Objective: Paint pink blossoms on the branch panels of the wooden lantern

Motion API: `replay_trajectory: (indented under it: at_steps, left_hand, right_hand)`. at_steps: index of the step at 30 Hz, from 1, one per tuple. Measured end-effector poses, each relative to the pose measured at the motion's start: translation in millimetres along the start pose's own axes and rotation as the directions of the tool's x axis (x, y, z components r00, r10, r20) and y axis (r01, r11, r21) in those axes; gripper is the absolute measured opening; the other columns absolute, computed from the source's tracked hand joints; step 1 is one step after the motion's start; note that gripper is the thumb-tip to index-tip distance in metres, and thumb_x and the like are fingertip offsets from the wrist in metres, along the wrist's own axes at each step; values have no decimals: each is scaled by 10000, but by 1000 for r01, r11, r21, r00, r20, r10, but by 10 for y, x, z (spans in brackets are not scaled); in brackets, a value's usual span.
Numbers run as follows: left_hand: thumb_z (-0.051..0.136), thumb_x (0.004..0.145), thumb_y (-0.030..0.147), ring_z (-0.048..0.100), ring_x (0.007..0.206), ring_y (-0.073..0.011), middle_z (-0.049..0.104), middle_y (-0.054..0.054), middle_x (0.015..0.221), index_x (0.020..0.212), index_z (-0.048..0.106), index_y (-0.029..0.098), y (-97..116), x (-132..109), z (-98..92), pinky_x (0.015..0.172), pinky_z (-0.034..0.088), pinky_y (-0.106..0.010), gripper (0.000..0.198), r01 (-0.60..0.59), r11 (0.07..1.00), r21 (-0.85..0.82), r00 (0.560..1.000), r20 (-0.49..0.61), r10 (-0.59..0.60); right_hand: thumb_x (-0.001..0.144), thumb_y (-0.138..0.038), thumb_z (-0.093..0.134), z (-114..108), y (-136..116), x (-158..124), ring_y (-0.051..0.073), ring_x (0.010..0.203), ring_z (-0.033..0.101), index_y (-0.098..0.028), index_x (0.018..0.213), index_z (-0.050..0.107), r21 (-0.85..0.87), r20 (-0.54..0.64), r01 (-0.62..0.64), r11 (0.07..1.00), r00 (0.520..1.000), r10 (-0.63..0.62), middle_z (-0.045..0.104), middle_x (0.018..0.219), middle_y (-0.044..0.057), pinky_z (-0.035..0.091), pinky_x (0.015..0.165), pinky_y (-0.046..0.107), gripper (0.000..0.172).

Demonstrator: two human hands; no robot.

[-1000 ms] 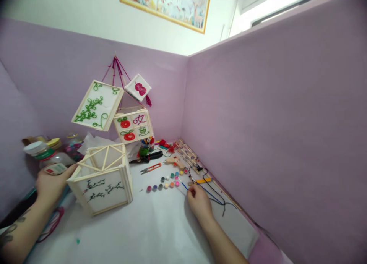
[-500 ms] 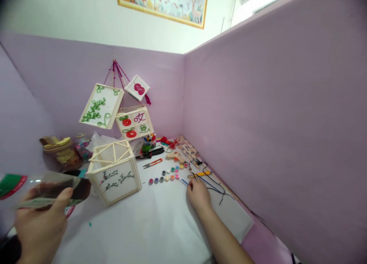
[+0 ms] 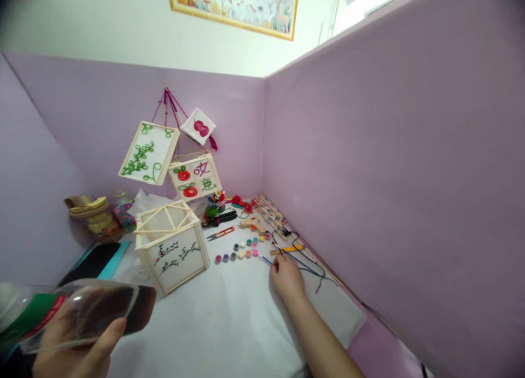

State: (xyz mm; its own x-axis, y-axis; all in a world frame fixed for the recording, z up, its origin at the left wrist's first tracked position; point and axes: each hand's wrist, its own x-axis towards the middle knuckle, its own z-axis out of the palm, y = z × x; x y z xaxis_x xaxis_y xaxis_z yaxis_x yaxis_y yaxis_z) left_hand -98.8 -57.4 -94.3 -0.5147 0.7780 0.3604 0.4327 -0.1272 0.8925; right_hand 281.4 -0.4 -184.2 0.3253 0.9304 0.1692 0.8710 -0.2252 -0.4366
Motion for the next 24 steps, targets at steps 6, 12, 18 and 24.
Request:
replay_trajectory:
  at_steps: [6,12,18,24]
  left_hand:
    - [818,398,583,709,927,-409,753,-100,967,915,677,275,50,-126,59,805,604,-568,618,66,998,12,995,68,-67]
    - [857,406,543,725,923,-386,771,-90,965,932,710,273,-118,-140,55,772,637,-495,610,72,997,-4,986,153,-71]
    - [875,390,507,733,881,-388,776,-74,905,872,736,302,-157,-165,65,728,646,-493,542,5,1000,20,980,200,-9]
    - [873,341,458,718,872,-433,760,-121,906,865,706,305,-31,-287,259,799,607,-587,571,-58,998,27,967,249,49]
  right_hand:
    - [855,-217,510,20,19,16,219,897,618,-191,813,635,31,-5,3,1000,1000,-2,679,929,83,422,810,309,135]
    - [854,-263,540,-7,10,4,220,892,613,-198,864,637,26,-6,-12,1000,1000,12,681,955,69,412,780,312,117]
    - [841,-302,590,-12,-4,18,244,902,612,-195,869,645,76,-30,6,997,1000,-4,689,943,75,432,797,337,124]
    - [904,-277,518,-150,-53,-130,237,926,621,-215,855,637,284,-378,400,871,882,-281,680,910,81,464,884,362,143]
